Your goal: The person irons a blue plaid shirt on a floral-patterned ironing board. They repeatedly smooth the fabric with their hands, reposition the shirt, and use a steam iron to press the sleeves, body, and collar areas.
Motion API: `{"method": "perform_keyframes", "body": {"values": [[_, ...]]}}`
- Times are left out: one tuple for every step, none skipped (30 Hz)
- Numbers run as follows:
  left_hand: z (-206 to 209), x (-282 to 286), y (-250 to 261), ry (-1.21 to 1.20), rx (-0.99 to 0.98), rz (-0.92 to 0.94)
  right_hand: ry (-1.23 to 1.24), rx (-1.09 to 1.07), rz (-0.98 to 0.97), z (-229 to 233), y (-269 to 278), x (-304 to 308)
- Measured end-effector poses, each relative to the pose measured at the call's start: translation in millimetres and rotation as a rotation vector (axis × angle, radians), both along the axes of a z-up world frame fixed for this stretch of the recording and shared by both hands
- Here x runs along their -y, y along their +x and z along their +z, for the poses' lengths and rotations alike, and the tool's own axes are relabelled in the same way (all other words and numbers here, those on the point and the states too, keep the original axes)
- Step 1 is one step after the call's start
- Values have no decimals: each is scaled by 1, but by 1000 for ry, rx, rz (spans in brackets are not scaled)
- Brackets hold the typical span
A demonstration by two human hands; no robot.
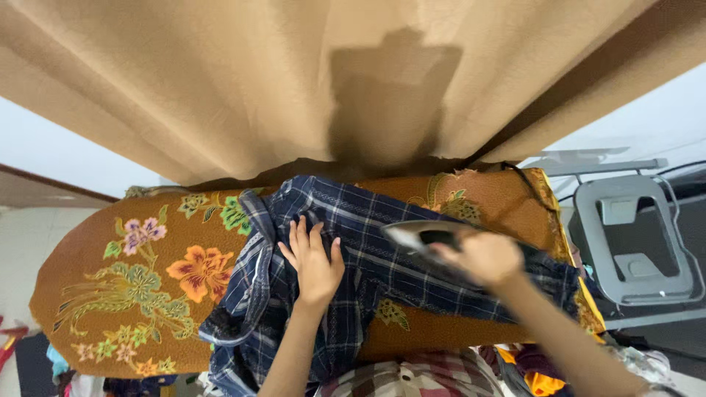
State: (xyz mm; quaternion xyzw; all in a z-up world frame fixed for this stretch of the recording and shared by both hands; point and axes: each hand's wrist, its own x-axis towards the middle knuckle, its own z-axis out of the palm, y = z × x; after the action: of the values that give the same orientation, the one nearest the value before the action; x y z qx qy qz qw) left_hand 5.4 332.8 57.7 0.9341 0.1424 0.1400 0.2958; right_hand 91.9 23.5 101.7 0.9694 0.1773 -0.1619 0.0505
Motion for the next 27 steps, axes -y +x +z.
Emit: {"method": "perform_keyframes", "body": {"values": [[5,5,0,-12,4,3,20,53,82,-2,-13,-24],[10,8,3,-7,36,-1,117,70,63,-6,-25,-53],[14,13,8,-6,68,-9,211,89,40,-10,-38,-82],[18,17,13,-4,100,-16,305,109,16,-11,-47,-98],[22,20,21,-22,112,-6,322,96,-5,-11,-50,-104],[26,23,28,-41,124,5,338,83,-25,-11,-53,-109],[27,27,30,-61,129,17,353,65,-46,-10,-57,-104],[26,34,34,-51,151,0,302,22,-68,-9,-58,-92],[23,41,35,-39,170,-17,254,-25,-92,-7,-55,-76],[20,49,36,-27,189,-34,207,-72,-117,-4,-54,-56],[14,59,38,-39,123,-93,96,-82,-107,1,-51,-31],[8,72,38,-50,56,-151,-14,-94,-97,6,-49,-4],[1,84,36,-61,-10,-206,72,25,-151,9,-45,20],[-5,95,32,-81,-74,-246,157,145,-204,10,-40,39],[-12,105,25,-101,-142,-286,141,189,-216,11,-36,57],[-18,112,19,-119,-209,-325,123,233,-229,11,-32,72],[-23,117,14,-103,-256,-333,104,281,-238,11,-27,83],[-28,120,10,-85,-302,-341,87,277,-246,10,-22,87],[-31,121,8,-66,-352,-345,72,269,-251,10,-18,90],[-34,121,9,-76,-337,-334,57,260,-256,12,-12,93],[-35,117,8,-86,-331,-321,90,215,-254,12,-11,91],[-34,113,8,-96,-326,-307,123,171,-252,13,-12,86],[-32,108,11,-91,-302,-277,156,130,-251,15,-13,80],[-29,103,13,-86,-279,-248,137,35,-229,16,-20,70],[-24,102,19,-85,-247,-218,115,-51,-206,18,-28,60],[-19,101,24,-111,-228,-189,185,29,-141,19,-41,47],[-13,100,27,-139,-210,-160,252,108,-76,18,-56,33]]}}
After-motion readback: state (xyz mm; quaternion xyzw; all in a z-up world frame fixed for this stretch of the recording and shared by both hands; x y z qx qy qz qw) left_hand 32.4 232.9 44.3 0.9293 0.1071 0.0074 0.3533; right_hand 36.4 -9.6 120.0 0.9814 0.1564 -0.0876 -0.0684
